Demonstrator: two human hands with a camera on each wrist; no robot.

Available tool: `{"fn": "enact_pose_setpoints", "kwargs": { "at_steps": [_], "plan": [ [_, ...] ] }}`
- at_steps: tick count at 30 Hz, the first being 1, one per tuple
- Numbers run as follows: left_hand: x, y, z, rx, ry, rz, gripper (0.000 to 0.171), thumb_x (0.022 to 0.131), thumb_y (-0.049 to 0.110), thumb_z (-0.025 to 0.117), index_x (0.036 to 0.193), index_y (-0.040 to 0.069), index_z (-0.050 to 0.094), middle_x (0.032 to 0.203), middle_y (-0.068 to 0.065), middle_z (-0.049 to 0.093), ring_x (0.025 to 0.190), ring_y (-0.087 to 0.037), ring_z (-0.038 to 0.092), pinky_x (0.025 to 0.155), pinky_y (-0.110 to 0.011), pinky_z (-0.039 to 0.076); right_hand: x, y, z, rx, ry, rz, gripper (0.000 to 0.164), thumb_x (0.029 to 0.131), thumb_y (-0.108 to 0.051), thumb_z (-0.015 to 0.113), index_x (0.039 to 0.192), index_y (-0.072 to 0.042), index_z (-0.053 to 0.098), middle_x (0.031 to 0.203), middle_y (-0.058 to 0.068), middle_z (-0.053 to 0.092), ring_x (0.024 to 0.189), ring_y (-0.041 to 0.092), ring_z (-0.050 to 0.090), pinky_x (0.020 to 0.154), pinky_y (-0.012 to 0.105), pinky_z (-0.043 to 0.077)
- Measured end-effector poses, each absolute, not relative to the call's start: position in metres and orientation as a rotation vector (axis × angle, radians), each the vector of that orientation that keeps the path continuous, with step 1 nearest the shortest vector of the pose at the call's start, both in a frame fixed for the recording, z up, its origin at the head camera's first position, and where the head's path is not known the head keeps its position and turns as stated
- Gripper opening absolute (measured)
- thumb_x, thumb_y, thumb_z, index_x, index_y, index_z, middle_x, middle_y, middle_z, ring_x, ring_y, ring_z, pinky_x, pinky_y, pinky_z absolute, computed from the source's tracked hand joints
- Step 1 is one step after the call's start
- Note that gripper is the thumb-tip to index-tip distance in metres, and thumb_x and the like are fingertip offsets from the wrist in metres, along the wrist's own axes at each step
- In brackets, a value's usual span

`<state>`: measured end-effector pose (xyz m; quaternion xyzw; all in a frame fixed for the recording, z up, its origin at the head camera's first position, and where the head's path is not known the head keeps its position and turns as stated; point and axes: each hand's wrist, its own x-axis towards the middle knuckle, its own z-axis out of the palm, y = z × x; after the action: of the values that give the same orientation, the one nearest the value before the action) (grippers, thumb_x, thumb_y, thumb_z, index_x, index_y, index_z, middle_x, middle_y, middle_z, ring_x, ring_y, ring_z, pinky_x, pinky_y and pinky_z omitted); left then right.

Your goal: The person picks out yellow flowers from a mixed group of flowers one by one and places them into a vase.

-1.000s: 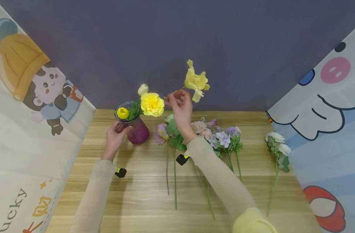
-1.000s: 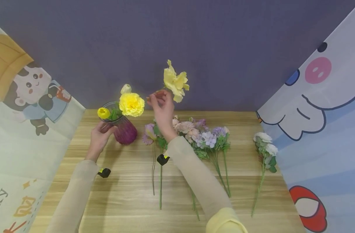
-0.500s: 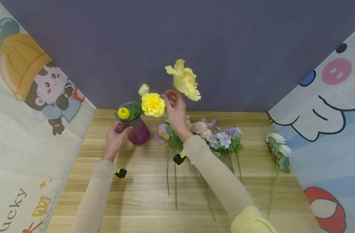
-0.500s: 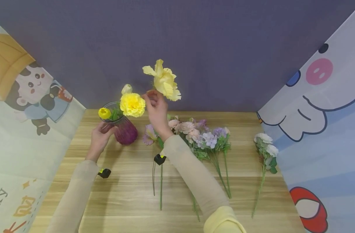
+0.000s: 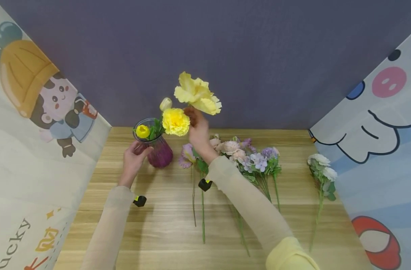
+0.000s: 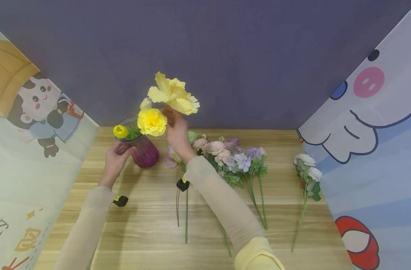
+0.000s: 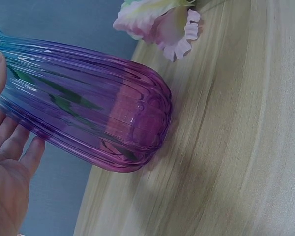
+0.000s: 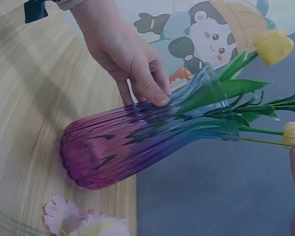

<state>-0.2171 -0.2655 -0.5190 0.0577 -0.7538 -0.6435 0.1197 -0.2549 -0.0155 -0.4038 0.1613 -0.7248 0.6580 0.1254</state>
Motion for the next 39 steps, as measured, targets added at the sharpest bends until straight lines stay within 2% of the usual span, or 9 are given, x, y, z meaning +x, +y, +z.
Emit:
{"fn": "enact_pose_setpoints", "kwargs": {
  "at_steps": [4,7,10,15,21,26,29,33,39],
  "plan": [
    [-0.216,-0.266,-0.518,0.173,-2.202,-1.883,0.049,0.087,0.012,0.076,0.133,0.004,0.058,0.137,-0.021,0.056,0.121,-0.025,0.06,0.092,-0.02,0.053,-0.253,-0.017,-0.406,0.503,-2.128,1.955,0.036,0.1,-0.006,0.056,0.134,0.004,0.05,0.127,0.017,0.062,0.109,0.023,0.062,0.083,0.026,0.054],
    [-0.215,-0.264,-0.515,0.17,-2.199,-1.89,0.049,0.087,0.011,0.076,0.132,0.003,0.058,0.136,-0.022,0.056,0.12,-0.024,0.06,0.092,-0.02,0.053,-0.253,-0.018,-0.404,0.496,-2.083,1.966,0.033,0.1,-0.004,0.055,0.132,0.003,0.051,0.124,0.017,0.063,0.11,0.023,0.062,0.087,0.025,0.054],
    [-0.211,-0.26,-0.505,0.165,-2.203,-1.9,0.047,0.087,0.008,0.075,0.13,0.002,0.059,0.136,-0.023,0.056,0.12,-0.024,0.061,0.091,-0.021,0.053,-0.253,-0.019,-0.4,0.435,-2.022,1.936,0.025,0.101,-0.011,0.056,0.123,0.0,0.056,0.116,0.015,0.067,0.104,0.02,0.064,0.086,0.024,0.054],
    [-0.214,-0.263,-0.509,0.169,-2.19,-1.917,0.048,0.087,0.006,0.074,0.131,0.0,0.058,0.136,-0.023,0.056,0.12,-0.024,0.06,0.091,-0.021,0.053,-0.252,-0.02,-0.395,0.358,-1.963,1.941,0.024,0.1,-0.023,0.058,0.114,-0.004,0.06,0.106,0.011,0.07,0.088,0.017,0.065,0.07,0.021,0.053],
    [-0.218,-0.266,-0.518,0.178,-2.186,-1.916,0.048,0.087,0.011,0.076,0.131,0.005,0.059,0.136,-0.021,0.057,0.12,-0.021,0.061,0.092,-0.02,0.053,-0.249,-0.02,-0.402,0.383,-2.046,1.96,0.022,0.101,-0.006,0.053,0.123,-0.005,0.057,0.117,0.012,0.068,0.105,0.019,0.065,0.09,0.024,0.055],
    [-0.215,-0.264,-0.517,0.18,-2.193,-1.898,0.048,0.086,0.015,0.077,0.13,0.004,0.06,0.135,-0.022,0.058,0.12,-0.022,0.061,0.091,-0.02,0.054,-0.248,-0.023,-0.405,0.484,-2.098,1.936,0.033,0.1,-0.009,0.056,0.132,-0.002,0.052,0.128,0.013,0.063,0.113,0.021,0.062,0.088,0.028,0.055],
    [-0.215,-0.263,-0.517,0.194,-2.189,-1.898,0.049,0.086,0.015,0.077,0.13,0.004,0.059,0.135,-0.022,0.057,0.121,-0.023,0.06,0.091,-0.02,0.054,-0.248,-0.024,-0.407,0.508,-2.189,1.802,0.038,0.1,-0.006,0.056,0.137,0.001,0.048,0.133,0.016,0.059,0.121,0.024,0.058,0.097,0.03,0.052],
    [-0.215,-0.263,-0.517,0.212,-2.186,-1.899,0.048,0.086,0.013,0.077,0.13,0.004,0.06,0.135,-0.022,0.058,0.12,-0.023,0.06,0.091,-0.019,0.054,-0.246,-0.027,-0.411,0.504,-2.289,1.65,0.036,0.099,-0.004,0.056,0.135,0.001,0.051,0.127,0.015,0.063,0.12,0.025,0.059,0.106,0.032,0.047],
    [-0.214,-0.263,-0.516,0.209,-2.178,-1.911,0.049,0.087,0.009,0.076,0.131,0.001,0.057,0.136,-0.022,0.056,0.124,-0.028,0.057,0.091,-0.019,0.053,-0.243,-0.034,-0.418,0.528,-2.297,1.673,0.027,0.099,-0.009,0.057,0.125,-0.002,0.056,0.113,0.01,0.067,0.106,0.021,0.062,0.098,0.03,0.05]
  ]
}}
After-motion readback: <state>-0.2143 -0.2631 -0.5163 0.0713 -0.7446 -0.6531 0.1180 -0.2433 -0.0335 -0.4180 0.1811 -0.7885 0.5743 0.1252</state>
